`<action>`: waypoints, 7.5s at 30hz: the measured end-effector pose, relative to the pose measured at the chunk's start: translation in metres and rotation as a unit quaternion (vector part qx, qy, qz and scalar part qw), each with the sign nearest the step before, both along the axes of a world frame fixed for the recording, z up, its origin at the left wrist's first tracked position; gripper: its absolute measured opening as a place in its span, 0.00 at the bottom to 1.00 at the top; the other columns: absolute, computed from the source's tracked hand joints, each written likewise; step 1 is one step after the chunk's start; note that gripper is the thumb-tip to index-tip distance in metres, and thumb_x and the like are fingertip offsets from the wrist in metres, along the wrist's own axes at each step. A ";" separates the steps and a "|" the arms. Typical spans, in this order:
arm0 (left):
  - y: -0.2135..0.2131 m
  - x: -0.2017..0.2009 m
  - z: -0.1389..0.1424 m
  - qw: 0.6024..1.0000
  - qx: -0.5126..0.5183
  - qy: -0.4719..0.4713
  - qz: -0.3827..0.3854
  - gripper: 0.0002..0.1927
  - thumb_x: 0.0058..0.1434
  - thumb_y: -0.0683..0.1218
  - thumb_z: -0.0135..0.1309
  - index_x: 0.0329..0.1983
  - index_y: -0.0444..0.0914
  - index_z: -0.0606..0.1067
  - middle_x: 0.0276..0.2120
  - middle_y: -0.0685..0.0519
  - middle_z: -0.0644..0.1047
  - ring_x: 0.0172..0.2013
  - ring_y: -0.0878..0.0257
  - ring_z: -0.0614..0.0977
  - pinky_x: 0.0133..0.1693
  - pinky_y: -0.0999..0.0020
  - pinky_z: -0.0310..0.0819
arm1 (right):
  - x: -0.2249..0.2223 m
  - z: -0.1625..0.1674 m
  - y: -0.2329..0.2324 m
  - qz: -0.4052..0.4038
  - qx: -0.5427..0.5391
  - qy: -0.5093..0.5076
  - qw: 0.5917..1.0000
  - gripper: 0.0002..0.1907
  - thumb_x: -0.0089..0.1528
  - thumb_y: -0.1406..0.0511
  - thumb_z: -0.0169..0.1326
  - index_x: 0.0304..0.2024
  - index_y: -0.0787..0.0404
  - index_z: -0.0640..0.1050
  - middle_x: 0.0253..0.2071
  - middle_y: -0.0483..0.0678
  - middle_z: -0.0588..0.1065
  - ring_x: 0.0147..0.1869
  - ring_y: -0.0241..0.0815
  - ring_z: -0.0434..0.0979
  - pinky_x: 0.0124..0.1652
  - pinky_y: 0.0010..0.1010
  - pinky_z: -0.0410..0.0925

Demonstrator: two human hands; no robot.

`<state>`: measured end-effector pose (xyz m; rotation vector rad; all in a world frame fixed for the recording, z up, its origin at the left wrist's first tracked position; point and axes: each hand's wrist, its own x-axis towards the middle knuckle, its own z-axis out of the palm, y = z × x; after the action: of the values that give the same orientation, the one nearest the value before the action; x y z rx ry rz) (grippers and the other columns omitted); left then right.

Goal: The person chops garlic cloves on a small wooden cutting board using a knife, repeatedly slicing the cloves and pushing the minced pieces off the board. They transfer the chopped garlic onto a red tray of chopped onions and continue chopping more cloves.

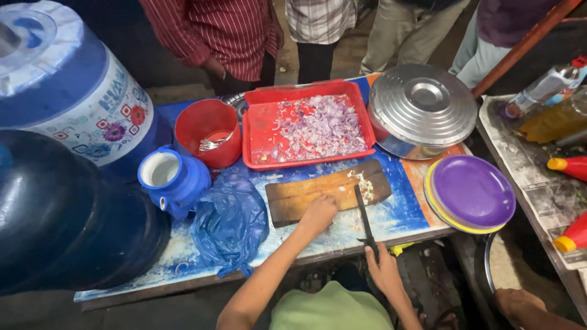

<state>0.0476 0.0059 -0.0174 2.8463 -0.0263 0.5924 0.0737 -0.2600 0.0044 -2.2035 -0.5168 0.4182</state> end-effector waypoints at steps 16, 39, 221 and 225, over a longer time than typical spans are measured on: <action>-0.005 -0.023 0.049 0.988 -0.153 0.022 0.025 0.10 0.52 0.38 0.54 0.38 0.36 0.78 0.38 0.43 0.79 0.45 0.44 0.81 0.45 0.51 0.76 | -0.013 -0.015 -0.001 -0.013 0.001 0.039 0.999 0.22 0.64 0.55 0.52 0.54 0.63 0.74 0.18 0.61 0.75 0.20 0.51 0.77 0.25 0.41 0.68; -0.018 -0.006 0.045 0.989 -0.022 -0.147 0.025 0.25 0.47 0.43 0.56 0.50 0.31 0.75 0.49 0.41 0.77 0.51 0.45 0.78 0.48 0.50 0.72 | -0.001 -0.018 0.018 -0.055 0.079 0.063 0.993 0.16 0.63 0.55 0.54 0.45 0.59 0.80 0.14 0.51 0.74 0.14 0.42 0.76 0.20 0.35 0.69; 0.006 -0.050 0.012 0.976 -0.178 -0.045 0.114 0.28 0.51 0.53 0.65 0.54 0.37 0.76 0.51 0.45 0.75 0.54 0.45 0.74 0.55 0.50 0.67 | -0.026 -0.033 0.016 0.016 0.049 0.276 0.960 0.23 0.67 0.50 0.48 0.41 0.66 0.75 0.19 0.47 0.70 0.16 0.37 0.69 0.18 0.30 0.64; 0.008 -0.049 0.015 0.973 -0.193 -0.056 0.113 0.25 0.52 0.53 0.65 0.51 0.39 0.77 0.51 0.46 0.75 0.55 0.46 0.75 0.57 0.51 0.67 | -0.017 0.010 0.025 0.025 0.147 0.226 0.963 0.20 0.70 0.53 0.46 0.42 0.64 0.74 0.22 0.42 0.66 0.18 0.32 0.65 0.19 0.28 0.61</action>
<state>-0.0012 0.0142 -0.0022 2.4521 0.3594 0.7141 0.0569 -0.2352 0.0141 -1.7386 -0.3554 0.7942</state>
